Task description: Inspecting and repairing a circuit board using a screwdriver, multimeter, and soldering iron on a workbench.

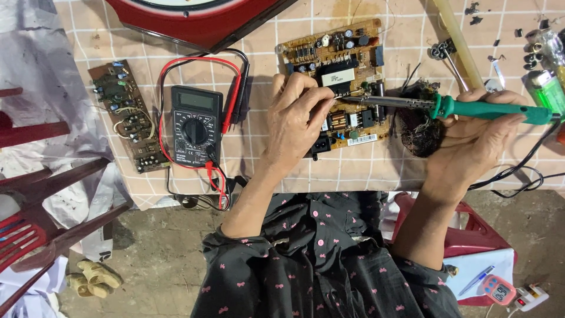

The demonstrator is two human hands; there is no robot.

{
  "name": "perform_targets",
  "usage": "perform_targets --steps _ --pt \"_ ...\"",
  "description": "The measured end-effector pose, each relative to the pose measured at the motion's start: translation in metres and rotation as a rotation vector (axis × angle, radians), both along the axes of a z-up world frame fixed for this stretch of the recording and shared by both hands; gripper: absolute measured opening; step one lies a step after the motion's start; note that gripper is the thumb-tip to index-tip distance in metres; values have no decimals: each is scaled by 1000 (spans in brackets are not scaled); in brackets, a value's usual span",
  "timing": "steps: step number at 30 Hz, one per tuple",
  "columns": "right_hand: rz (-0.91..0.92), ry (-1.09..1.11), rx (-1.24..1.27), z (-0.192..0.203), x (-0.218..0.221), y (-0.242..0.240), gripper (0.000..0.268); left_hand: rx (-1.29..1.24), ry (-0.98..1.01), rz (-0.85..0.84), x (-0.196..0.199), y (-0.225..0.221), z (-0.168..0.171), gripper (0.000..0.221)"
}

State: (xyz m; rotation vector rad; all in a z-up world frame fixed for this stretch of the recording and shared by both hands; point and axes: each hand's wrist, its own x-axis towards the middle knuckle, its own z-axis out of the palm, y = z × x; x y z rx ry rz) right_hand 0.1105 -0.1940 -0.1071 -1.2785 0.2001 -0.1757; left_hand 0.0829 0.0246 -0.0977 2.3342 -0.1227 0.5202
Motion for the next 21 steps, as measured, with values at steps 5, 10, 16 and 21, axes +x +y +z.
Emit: perform_targets --steps 5,10,16,21 --pt "-30 -8 -19 -3 -1 -2 30 -7 -9 -2 0 0 -1 10" --pt "-14 -163 -56 9 0 13 28 -10 -18 -4 0 0 0 9" --pt "35 -374 -181 -3 -3 2 25 19 -9 4 -1 -1 0 9" --pt "122 -497 -304 11 -4 5 29 16 9 10 -2 -1 -2 10"
